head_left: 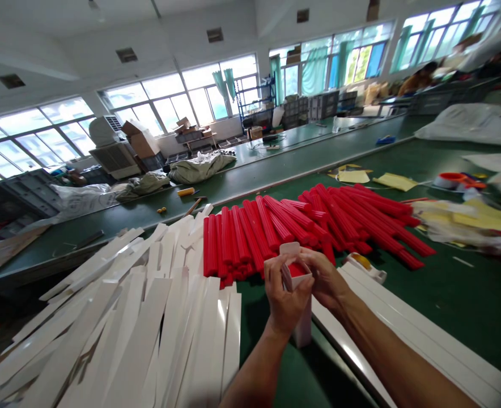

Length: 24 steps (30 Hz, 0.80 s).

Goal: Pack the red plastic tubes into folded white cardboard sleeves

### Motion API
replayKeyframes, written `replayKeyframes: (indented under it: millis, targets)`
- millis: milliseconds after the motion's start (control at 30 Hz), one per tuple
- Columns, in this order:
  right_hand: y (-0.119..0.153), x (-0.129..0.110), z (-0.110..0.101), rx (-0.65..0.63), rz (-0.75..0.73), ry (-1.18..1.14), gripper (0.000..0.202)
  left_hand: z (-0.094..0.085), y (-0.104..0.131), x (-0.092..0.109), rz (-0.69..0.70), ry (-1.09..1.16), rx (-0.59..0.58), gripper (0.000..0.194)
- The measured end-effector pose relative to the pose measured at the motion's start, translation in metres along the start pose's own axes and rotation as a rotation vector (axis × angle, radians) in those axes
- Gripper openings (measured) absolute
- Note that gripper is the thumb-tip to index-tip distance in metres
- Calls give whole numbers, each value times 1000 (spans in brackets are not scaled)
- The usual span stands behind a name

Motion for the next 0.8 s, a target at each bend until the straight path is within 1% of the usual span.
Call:
replayKeyframes:
  millis: [100, 200, 233, 300, 367, 467, 533, 567, 633, 667, 733, 767, 800]
  targets:
    - [0, 2, 7, -50, 63, 7, 20, 0, -7, -4, -131, 46, -110, 55]
    - [0, 5, 11, -34, 89, -33, 25, 0, -10, -10, -244, 175, -181, 61]
    - [0, 5, 12, -17, 81, -52, 25, 0, -11, -12, -273, 230, -202, 61]
    - [0, 5, 12, 23, 46, -85, 26, 2, -13, -15, -331, 325, -229, 52]
    - [1, 4, 11, 69, 0, -105, 28, 2, -13, -20, -409, 386, -207, 40]
    - [3, 4, 11, 127, -45, -126, 29, 6, -10, -27, -522, 485, -131, 30]
    - [4, 5, 10, 158, -49, -153, 29, 9, -7, -28, -563, 586, -70, 29]
    - [4, 5, 10, 167, -48, -163, 29, 10, -5, -28, -579, 630, -35, 34]
    - [3, 5, 8, 175, -65, -156, 25, 11, -2, -28, -585, 659, 18, 42]
    - [2, 4, 7, 170, -91, -143, 20, 9, -1, -27, -559, 628, 25, 42]
    - [0, 1, 5, 130, -177, -122, 9, 5, -1, -22, -448, 486, 11, 32]
    - [0, 0, 4, 96, -223, -115, 8, 2, 0, -19, -378, 400, 4, 29]
    - [1, 0, 2, 60, -264, -105, 12, -2, 0, -16, -309, 322, -2, 30]
Point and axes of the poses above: each hand's wrist, its own y-axis away from the middle knuckle, its own z-axis out of the palm, x = y × z, the point moved 7 cm from there along -y, towards the middle knuckle, and after that the axes turned 1 degree about z, right-handed, at the moved point
